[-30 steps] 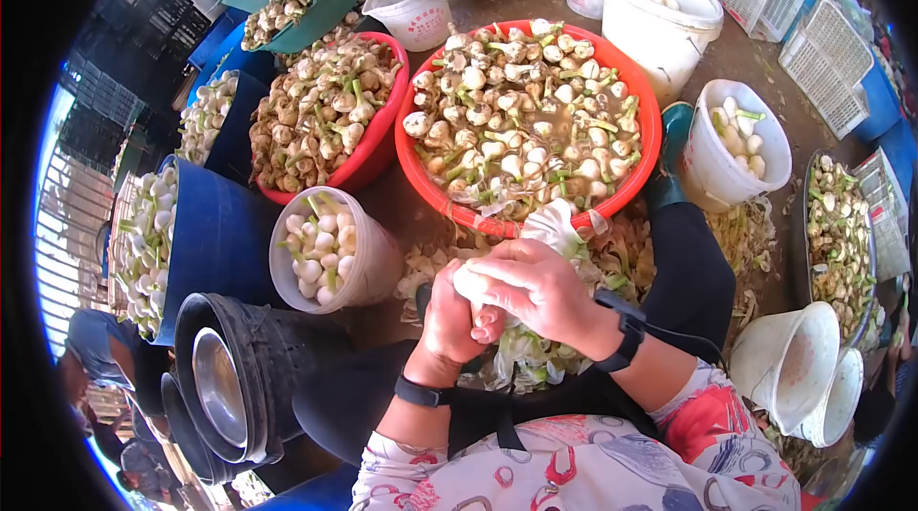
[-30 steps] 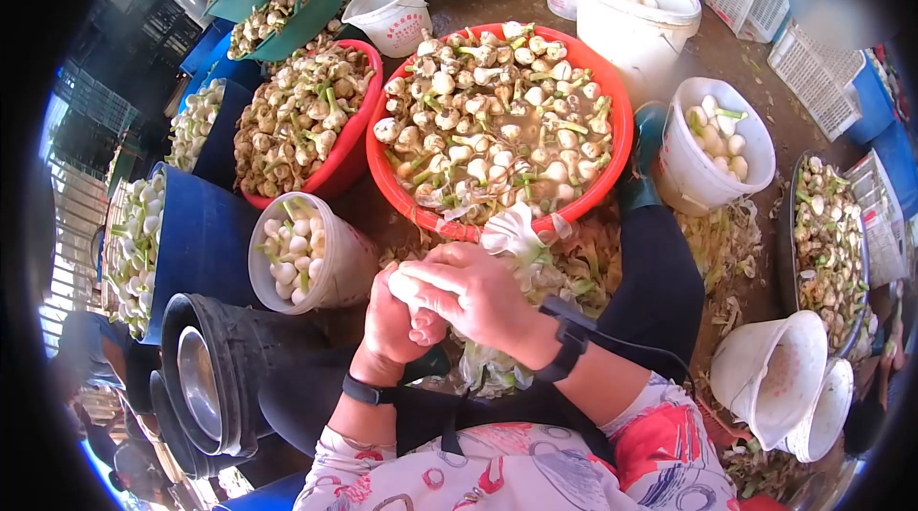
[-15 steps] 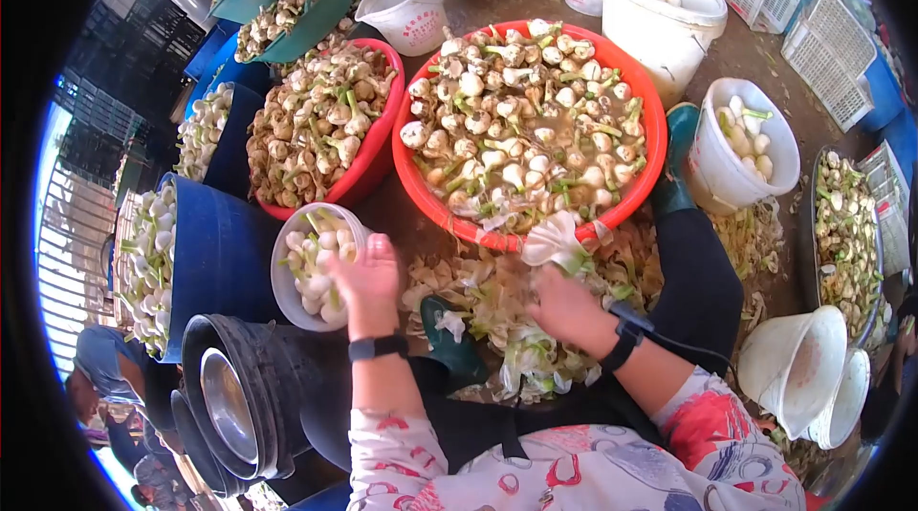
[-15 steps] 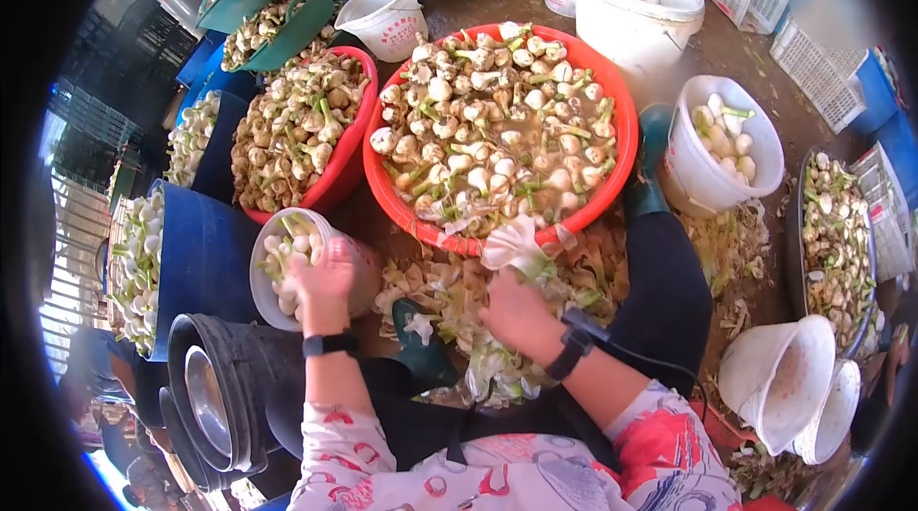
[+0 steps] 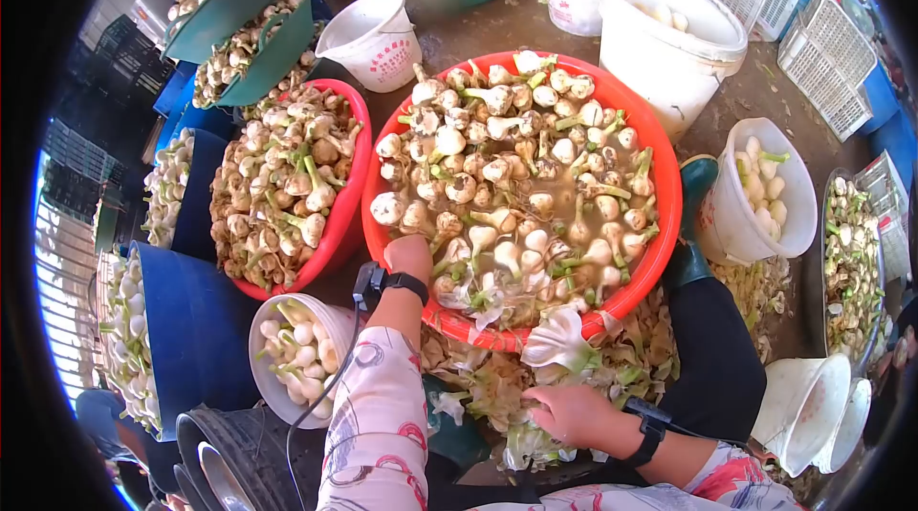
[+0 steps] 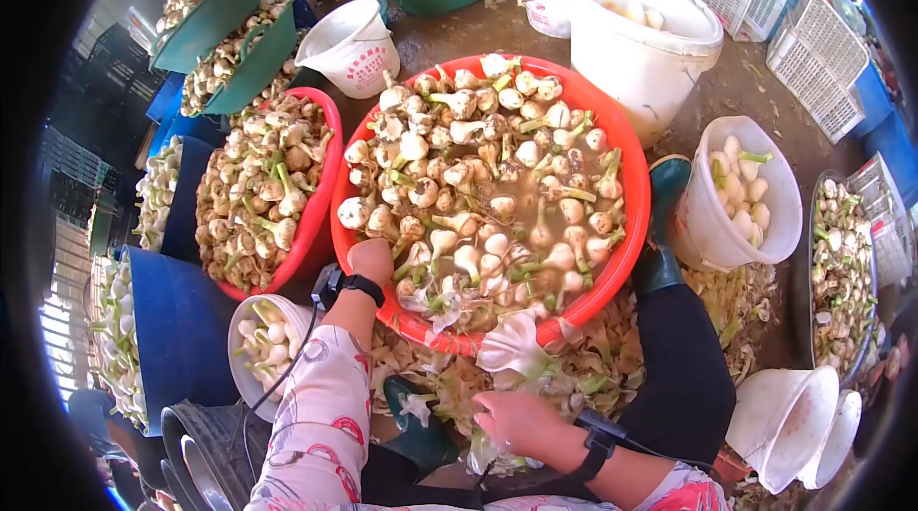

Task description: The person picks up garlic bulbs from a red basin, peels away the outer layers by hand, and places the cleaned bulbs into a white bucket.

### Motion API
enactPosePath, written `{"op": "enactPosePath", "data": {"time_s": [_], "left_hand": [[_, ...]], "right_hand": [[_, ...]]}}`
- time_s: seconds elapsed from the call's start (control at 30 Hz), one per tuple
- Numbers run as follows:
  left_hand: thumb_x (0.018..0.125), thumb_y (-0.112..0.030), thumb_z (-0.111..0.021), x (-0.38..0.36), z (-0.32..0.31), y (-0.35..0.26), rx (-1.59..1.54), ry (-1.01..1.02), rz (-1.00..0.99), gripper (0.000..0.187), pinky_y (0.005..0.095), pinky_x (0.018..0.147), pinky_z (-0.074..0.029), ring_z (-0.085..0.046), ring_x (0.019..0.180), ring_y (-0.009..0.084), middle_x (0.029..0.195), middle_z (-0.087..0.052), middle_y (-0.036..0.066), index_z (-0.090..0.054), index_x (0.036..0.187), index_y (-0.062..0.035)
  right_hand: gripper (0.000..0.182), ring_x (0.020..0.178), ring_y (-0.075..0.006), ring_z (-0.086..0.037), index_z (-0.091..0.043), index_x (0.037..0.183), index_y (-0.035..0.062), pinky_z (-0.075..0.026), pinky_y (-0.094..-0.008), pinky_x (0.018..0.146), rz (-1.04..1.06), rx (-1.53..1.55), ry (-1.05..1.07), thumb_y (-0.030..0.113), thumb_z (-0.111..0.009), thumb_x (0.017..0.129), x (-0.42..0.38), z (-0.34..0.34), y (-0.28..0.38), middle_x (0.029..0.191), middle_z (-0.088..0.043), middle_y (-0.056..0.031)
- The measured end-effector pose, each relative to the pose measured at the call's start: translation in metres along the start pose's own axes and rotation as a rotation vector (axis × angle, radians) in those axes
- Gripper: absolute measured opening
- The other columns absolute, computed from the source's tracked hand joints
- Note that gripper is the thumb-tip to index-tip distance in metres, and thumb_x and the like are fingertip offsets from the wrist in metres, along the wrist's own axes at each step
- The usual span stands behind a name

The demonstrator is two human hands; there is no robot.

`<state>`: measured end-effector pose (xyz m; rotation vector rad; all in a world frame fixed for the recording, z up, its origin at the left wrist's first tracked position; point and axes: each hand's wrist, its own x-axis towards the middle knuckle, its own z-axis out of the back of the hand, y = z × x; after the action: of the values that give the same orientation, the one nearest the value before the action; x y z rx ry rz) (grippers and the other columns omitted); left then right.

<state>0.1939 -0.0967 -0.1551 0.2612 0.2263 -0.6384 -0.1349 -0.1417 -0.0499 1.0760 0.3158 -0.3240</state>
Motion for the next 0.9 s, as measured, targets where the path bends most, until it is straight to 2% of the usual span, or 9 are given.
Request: {"op": "enactPosePath", "data": {"time_s": [0.17, 0.23, 0.33, 0.4, 0.43, 0.5, 0.63, 0.73, 0.9], "left_hand": [[0.069, -0.028, -0.053, -0.012, 0.015, 0.004, 0.094, 0.089, -0.251, 0.026, 0.0343, 0.063, -0.048, -0.062, 0.078, 0.0235, 0.079, -0.063, 0.013, -0.064, 0.08, -0.0074], [0.069, -0.029, -0.052, -0.03, 0.039, 0.003, -0.136, 0.15, -0.228, 0.029, 0.0348, 0.065, -0.048, -0.062, 0.076, 0.0238, 0.081, -0.063, 0.012, -0.063, 0.08, -0.0036], [0.078, -0.025, -0.044, -0.082, 0.08, 0.009, -1.349, 0.7, -0.074, 0.033, 0.0278, 0.051, -0.044, -0.059, 0.062, 0.0185, 0.085, -0.061, 0.01, -0.05, 0.102, -0.003], [0.081, -0.023, -0.043, -0.135, 0.104, 0.001, -1.569, 0.84, -0.31, 0.037, 0.0224, 0.05, -0.04, -0.056, 0.062, 0.014, 0.088, -0.058, 0.008, -0.041, 0.112, -0.0036], [0.081, -0.023, -0.043, -0.165, 0.116, -0.006, -1.561, 0.851, -0.306, 0.037, 0.0224, 0.05, -0.04, -0.056, 0.062, 0.014, 0.088, -0.058, 0.008, -0.041, 0.112, -0.0036], [0.082, -0.023, -0.043, -0.216, 0.131, -0.022, -1.446, 0.637, -0.352, 0.037, 0.0211, 0.055, -0.04, -0.053, 0.066, 0.0116, 0.09, -0.055, 0.007, -0.041, 0.113, -0.0026], [0.083, -0.022, -0.045, -0.279, 0.125, -0.022, -1.584, 0.584, -0.374, 0.037, 0.0189, 0.061, -0.039, -0.05, 0.072, 0.0082, 0.091, -0.054, 0.005, -0.04, 0.114, -0.0024], [0.083, -0.023, -0.05, -0.315, 0.128, -0.027, -1.329, 0.276, -0.399, 0.036, 0.0225, 0.068, -0.041, -0.049, 0.077, 0.0094, 0.088, -0.054, 0.005, -0.042, 0.11, 0.0002], [0.083, -0.022, -0.051, -0.34, 0.117, -0.031, -1.228, 0.078, -0.407, 0.034, 0.0257, 0.068, -0.043, -0.052, 0.076, 0.0128, 0.084, -0.056, 0.007, -0.044, 0.107, 0.0002]], "right_hand": [[0.033, 0.071, -0.034, -0.056, -0.052, 0.103, 0.0034, -0.044, -0.0408, 0.062, 0.058, -0.039, -0.053, 0.026, -0.048, 0.078, -0.001, -0.005, -0.011, 0.077, -0.059, -0.016], [0.032, 0.065, -0.0333, -0.055, -0.053, 0.101, 0.0041, -0.043, -0.0406, 0.059, 0.055, -0.022, -0.084, 0.026, -0.048, 0.078, -0.003, -0.005, -0.012, 0.072, -0.058, -0.0146], [0.027, 0.051, -0.0316, -0.048, -0.056, 0.096, 0.0057, -0.039, -0.0391, 0.05, 0.145, 0.214, -0.306, 0.023, -0.05, 0.077, -0.004, 0.009, -0.006, 0.059, -0.054, -0.0113], [0.022, 0.052, -0.0307, -0.048, -0.059, 0.092, 0.0045, -0.04, -0.037, 0.052, 0.044, 0.648, -0.452, 0.02, -0.051, 0.078, -0.009, 0.013, 0.014, 0.06, -0.054, -0.012], [0.022, 0.052, -0.0307, -0.048, -0.059, 0.092, 0.0045, -0.04, -0.037, 0.052, 0.038, 0.659, -0.455, 0.02, -0.051, 0.078, -0.007, 0.012, 0.022, 0.06, -0.054, -0.012], [0.02, 0.057, -0.031, -0.052, -0.059, 0.093, 0.004, -0.041, -0.0369, 0.054, 0.4, 0.695, -0.662, 0.016, -0.051, 0.079, -0.007, 0.01, 0.03, 0.063, -0.055, -0.0138], [0.018, 0.063, -0.031, -0.055, -0.059, 0.089, 0.004, -0.042, -0.0384, 0.057, 0.481, 0.332, -0.677, 0.016, -0.05, 0.079, -0.039, 0.015, 0.042, 0.067, -0.057, -0.0144], [0.017, 0.067, -0.0304, -0.056, -0.062, 0.085, 0.0048, -0.043, -0.0382, 0.059, 0.475, 0.021, -0.488, 0.018, -0.054, 0.076, -0.056, 0.012, 0.047, 0.071, -0.059, -0.0139], [0.017, 0.059, -0.0308, -0.055, -0.057, 0.067, 0.0054, -0.042, -0.04, 0.053, 0.593, -0.061, -0.481, 0.019, -0.051, 0.076, -0.061, 0.003, 0.043, 0.06, -0.055, -0.013]]}}
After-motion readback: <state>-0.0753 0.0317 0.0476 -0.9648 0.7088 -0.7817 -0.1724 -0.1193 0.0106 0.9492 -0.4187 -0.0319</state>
